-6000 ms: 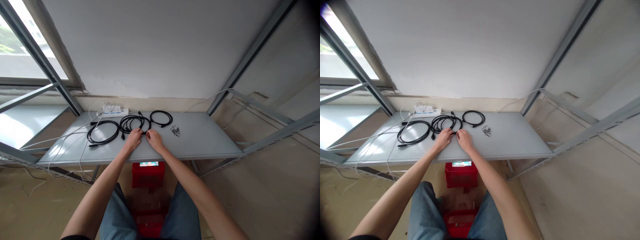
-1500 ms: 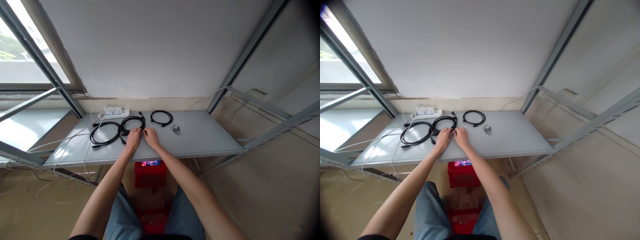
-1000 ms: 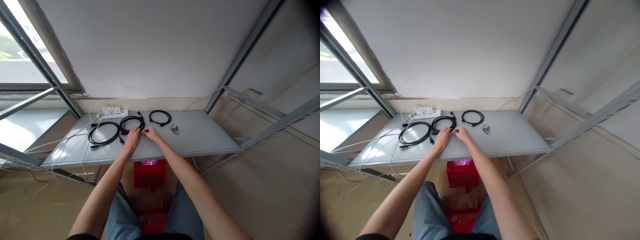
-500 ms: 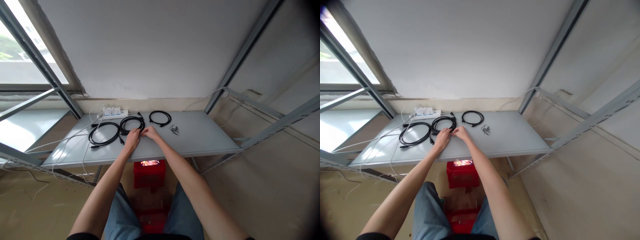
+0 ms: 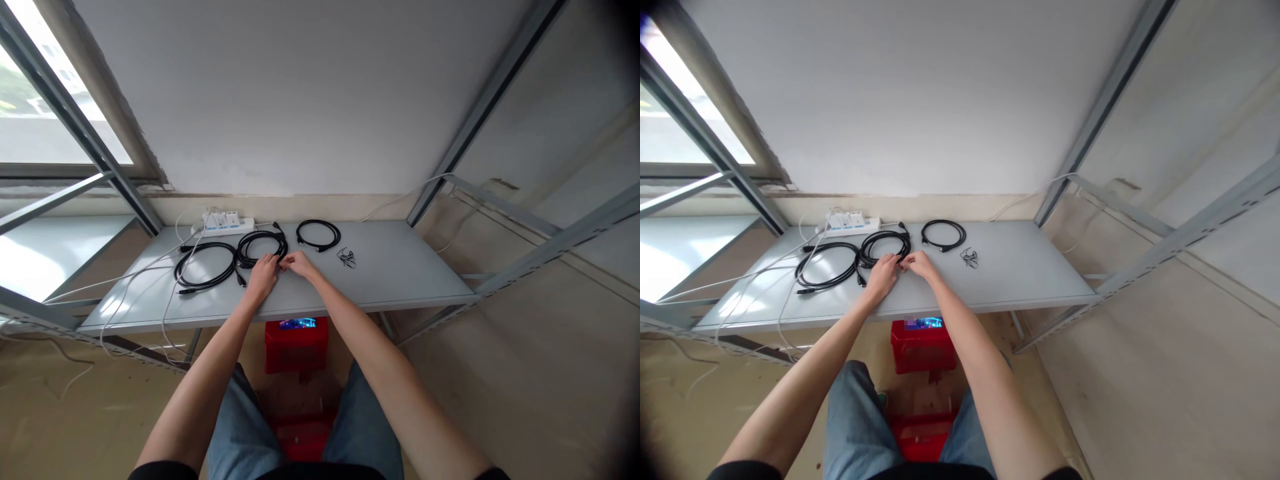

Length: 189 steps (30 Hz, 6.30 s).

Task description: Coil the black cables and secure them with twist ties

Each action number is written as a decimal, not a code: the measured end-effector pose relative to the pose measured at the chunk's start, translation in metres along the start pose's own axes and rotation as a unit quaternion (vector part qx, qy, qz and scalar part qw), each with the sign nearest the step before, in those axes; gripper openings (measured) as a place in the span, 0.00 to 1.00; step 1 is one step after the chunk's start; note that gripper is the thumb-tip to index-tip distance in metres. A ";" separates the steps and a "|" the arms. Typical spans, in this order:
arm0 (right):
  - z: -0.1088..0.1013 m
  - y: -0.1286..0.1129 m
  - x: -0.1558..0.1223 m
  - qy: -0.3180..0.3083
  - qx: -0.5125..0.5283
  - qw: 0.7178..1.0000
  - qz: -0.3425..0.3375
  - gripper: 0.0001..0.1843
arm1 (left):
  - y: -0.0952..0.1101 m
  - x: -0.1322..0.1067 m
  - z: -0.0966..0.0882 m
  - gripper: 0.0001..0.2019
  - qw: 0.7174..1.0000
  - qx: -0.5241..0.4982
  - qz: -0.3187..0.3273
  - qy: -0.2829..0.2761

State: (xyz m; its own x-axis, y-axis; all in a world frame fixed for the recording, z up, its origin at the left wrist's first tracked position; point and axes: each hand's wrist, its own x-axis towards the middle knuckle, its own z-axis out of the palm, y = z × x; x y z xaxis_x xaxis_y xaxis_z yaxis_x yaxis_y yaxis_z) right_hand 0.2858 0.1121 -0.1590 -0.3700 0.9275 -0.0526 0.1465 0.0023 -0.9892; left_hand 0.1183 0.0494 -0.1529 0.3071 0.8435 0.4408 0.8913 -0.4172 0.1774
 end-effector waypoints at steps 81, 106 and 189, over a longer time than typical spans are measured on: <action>-0.001 -0.016 -0.013 -0.013 0.021 1.000 0.009 0.19 | 0.013 -0.001 -0.016 0.16 0.998 0.044 -0.031 -0.028; 0.015 -0.002 -0.036 0.130 -0.229 0.958 -0.114 0.05 | 0.012 0.000 -0.014 0.14 0.998 0.031 -0.039 -0.025; 0.016 -0.011 -0.053 0.131 -0.257 0.947 -0.140 0.10 | 0.012 -0.002 -0.016 0.15 0.998 0.027 -0.043 -0.048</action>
State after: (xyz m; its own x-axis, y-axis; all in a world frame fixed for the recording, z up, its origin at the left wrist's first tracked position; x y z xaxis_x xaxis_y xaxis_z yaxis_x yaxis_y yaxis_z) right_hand 0.2891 0.0570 -0.1471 -0.2294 0.9244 0.3048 0.5286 0.3813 -0.7585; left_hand 0.1231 0.0370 -0.1377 0.2574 0.9045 0.3400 0.9316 -0.3257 0.1612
